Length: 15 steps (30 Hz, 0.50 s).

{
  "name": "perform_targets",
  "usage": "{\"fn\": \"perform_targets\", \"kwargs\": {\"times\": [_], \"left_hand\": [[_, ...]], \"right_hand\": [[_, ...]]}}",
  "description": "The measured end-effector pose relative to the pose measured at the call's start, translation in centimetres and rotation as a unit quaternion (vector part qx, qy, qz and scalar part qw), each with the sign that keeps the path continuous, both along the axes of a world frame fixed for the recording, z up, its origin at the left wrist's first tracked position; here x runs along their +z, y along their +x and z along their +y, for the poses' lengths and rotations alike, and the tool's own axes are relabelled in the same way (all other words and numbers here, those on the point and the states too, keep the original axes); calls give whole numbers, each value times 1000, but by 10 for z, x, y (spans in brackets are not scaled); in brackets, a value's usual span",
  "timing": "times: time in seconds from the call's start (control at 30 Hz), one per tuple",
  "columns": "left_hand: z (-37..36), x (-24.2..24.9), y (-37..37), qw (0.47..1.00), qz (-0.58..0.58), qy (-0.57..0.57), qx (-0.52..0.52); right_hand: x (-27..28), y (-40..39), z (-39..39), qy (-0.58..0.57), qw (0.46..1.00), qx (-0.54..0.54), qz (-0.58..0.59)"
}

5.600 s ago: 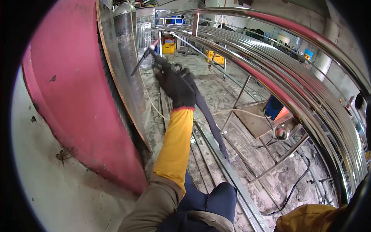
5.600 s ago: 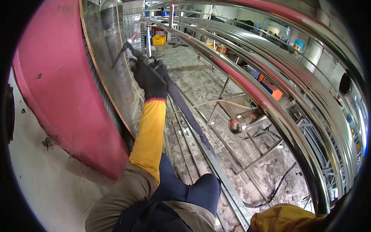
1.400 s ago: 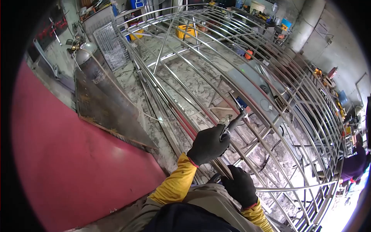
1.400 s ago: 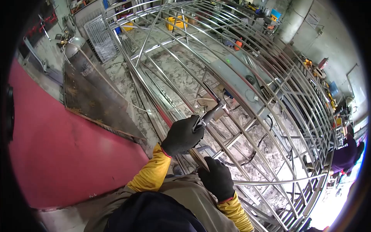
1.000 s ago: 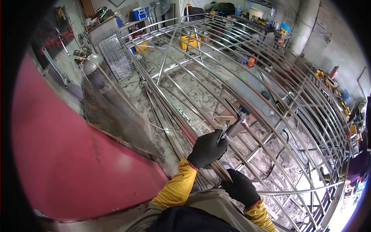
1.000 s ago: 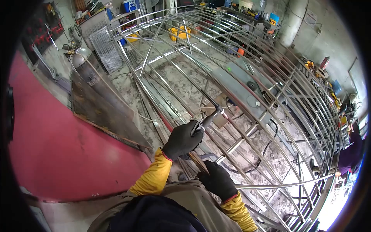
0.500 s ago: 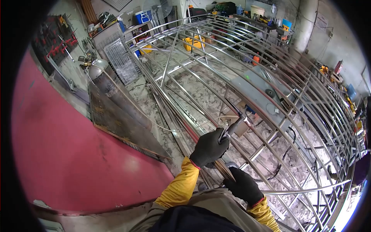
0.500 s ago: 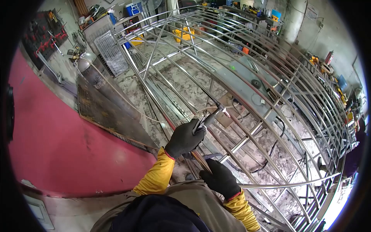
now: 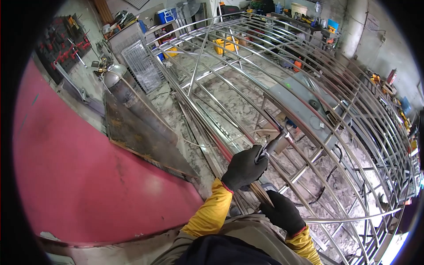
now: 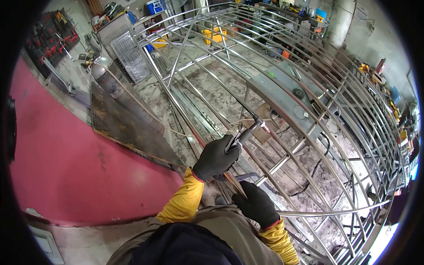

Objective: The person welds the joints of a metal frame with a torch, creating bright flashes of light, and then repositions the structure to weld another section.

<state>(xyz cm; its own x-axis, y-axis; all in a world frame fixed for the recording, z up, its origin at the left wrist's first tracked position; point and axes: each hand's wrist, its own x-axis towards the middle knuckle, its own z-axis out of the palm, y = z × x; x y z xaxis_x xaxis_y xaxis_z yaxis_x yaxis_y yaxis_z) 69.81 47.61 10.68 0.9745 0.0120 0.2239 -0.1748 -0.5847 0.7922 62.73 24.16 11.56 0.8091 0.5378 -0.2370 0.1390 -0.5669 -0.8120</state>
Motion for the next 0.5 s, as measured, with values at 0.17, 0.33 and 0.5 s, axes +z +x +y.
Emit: {"fn": "perform_targets", "kwargs": {"times": [0.17,0.33,0.5], "left_hand": [[0,4,-2,1000,-4,-10,1],[0,4,-2,1000,-4,-8,4],[1,7,-3,1000,6,-9,0]], "right_hand": [[3,0,1,11,1000,-4,14],[1,0,1,6,1000,-10,26],[2,-1,1,17,1000,-7,-1]]}}
